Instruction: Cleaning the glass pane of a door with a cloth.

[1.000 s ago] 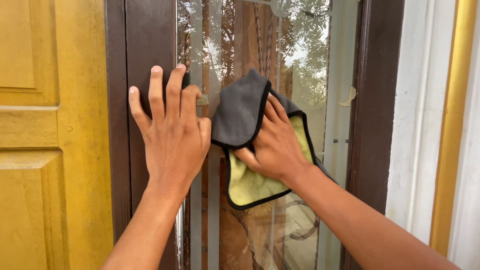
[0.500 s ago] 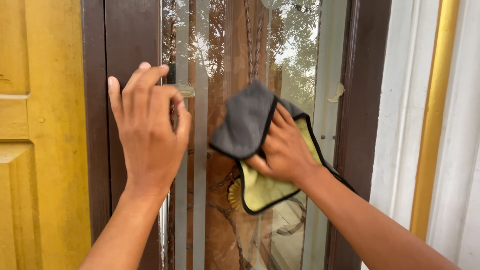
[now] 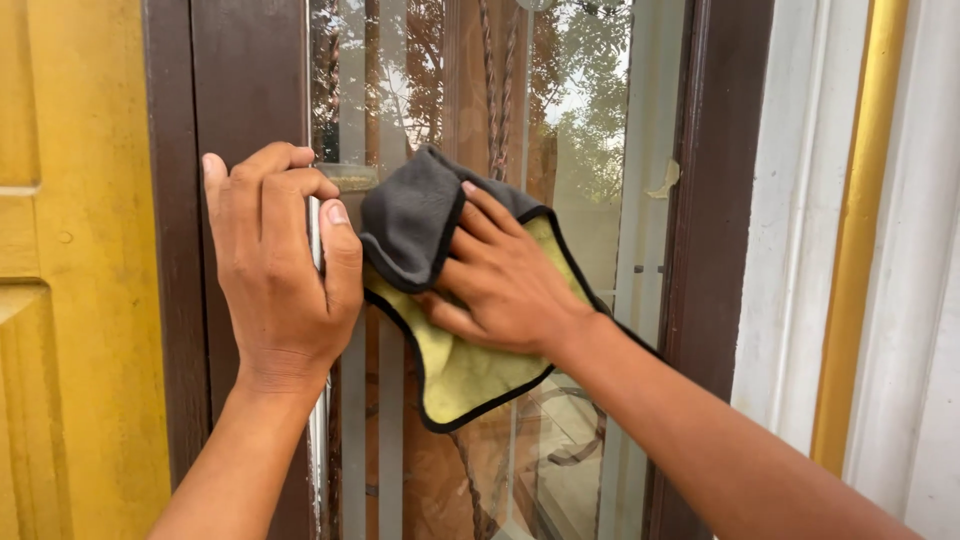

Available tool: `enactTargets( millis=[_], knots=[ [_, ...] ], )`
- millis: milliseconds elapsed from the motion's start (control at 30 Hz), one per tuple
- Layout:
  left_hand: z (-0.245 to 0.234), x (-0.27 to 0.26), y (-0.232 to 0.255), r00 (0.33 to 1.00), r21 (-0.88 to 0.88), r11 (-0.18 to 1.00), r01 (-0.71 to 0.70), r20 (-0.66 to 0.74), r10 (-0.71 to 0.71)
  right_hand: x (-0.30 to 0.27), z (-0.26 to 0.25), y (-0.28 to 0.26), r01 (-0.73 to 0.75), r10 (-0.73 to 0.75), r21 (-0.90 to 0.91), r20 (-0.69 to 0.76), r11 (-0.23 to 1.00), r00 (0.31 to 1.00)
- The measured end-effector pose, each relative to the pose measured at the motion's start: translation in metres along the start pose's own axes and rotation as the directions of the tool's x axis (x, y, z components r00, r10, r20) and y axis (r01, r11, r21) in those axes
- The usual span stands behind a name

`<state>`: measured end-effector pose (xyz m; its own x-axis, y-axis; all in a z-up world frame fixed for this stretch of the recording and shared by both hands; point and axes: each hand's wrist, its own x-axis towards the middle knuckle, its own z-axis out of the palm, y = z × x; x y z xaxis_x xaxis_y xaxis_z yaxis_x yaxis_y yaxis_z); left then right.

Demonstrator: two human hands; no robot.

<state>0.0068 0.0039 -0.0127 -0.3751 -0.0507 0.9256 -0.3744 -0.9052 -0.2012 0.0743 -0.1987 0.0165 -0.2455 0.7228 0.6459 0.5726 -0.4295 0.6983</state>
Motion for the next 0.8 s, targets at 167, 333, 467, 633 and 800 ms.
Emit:
enactTargets(
  millis=[167,333,467,633,800],
  knots=[
    [0.001,0.000,0.000,1.000,0.029,0.999,-0.013,0.004,0.013,0.001,-0.010,0.011,-0.026,0.025,-0.024,-0.047,0.999,0.999],
    [-0.002,0.004,0.003,1.000,0.016,1.000,-0.010,0.005,0.010,0.022,-0.009,-0.005,-0.097,0.097,0.004,-0.071,0.995,0.993],
    [-0.001,0.000,-0.001,1.000,0.056,0.998,-0.017,0.015,0.016,0.014,-0.002,-0.012,-0.030,0.031,0.013,-0.039,0.999,0.999],
    [0.000,0.000,-0.002,0.999,0.068,0.997,-0.035,0.017,0.034,0.003,-0.008,0.002,0.032,-0.032,-0.005,0.010,0.999,0.999],
    [0.001,-0.001,-0.004,0.993,0.219,0.969,-0.112,0.060,0.101,-0.004,-0.012,0.017,-0.031,0.028,-0.045,-0.059,0.999,0.998]
  ],
)
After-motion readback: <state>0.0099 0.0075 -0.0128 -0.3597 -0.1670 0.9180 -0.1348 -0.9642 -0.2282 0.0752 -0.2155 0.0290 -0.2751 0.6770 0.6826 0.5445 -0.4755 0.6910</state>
